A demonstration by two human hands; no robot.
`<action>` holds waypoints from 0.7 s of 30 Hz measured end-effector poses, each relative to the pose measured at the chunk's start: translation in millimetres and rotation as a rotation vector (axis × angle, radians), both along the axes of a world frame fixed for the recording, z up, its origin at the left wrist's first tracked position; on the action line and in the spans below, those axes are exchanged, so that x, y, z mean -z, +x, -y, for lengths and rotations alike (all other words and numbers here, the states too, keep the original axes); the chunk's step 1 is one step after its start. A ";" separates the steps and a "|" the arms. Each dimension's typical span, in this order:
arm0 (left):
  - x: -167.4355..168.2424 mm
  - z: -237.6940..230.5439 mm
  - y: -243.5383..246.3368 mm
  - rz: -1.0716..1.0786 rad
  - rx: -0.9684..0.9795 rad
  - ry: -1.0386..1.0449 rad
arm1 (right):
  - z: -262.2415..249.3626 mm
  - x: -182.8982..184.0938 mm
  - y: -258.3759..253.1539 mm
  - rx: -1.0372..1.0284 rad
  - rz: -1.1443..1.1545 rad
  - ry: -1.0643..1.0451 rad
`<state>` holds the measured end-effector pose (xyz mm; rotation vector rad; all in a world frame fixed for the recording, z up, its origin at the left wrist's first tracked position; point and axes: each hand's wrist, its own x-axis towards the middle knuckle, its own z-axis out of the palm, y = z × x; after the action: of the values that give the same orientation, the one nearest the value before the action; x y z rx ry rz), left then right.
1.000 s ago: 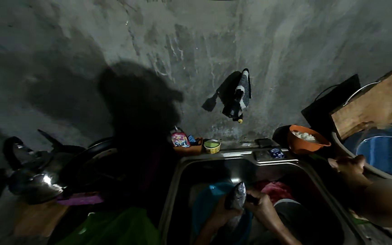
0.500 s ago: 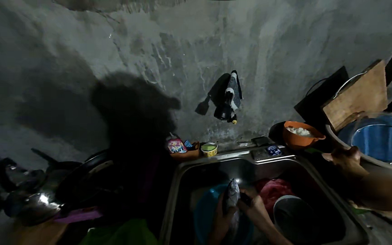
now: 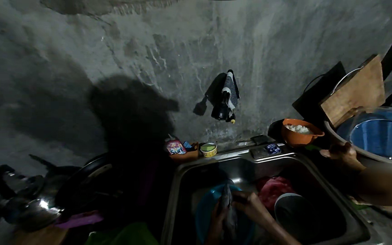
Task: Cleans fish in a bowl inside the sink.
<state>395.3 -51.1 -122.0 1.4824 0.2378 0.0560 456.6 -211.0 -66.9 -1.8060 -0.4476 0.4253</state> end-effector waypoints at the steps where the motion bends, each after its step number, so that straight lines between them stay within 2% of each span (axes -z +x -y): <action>1: 2.9 -1.3 -1.1 0.006 0.004 -0.037 | 0.2 0.8 0.7 -0.016 0.004 -0.001; 7: 11.5 -1.2 -4.8 0.048 0.032 -0.215 | 0.6 1.5 0.9 -0.078 0.026 -0.048; 14: 9.9 -3.5 -7.4 -0.008 0.107 -0.212 | -1.8 3.4 -1.5 -0.070 0.008 -0.129; 21: 11.9 -5.0 -7.1 -0.029 0.104 -0.229 | -1.5 4.5 -5.3 -0.077 0.014 -0.156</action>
<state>388.2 -46.1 -134.0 1.2656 0.1832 -0.0745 451.3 -209.6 -71.4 -1.9475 -0.5061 0.5130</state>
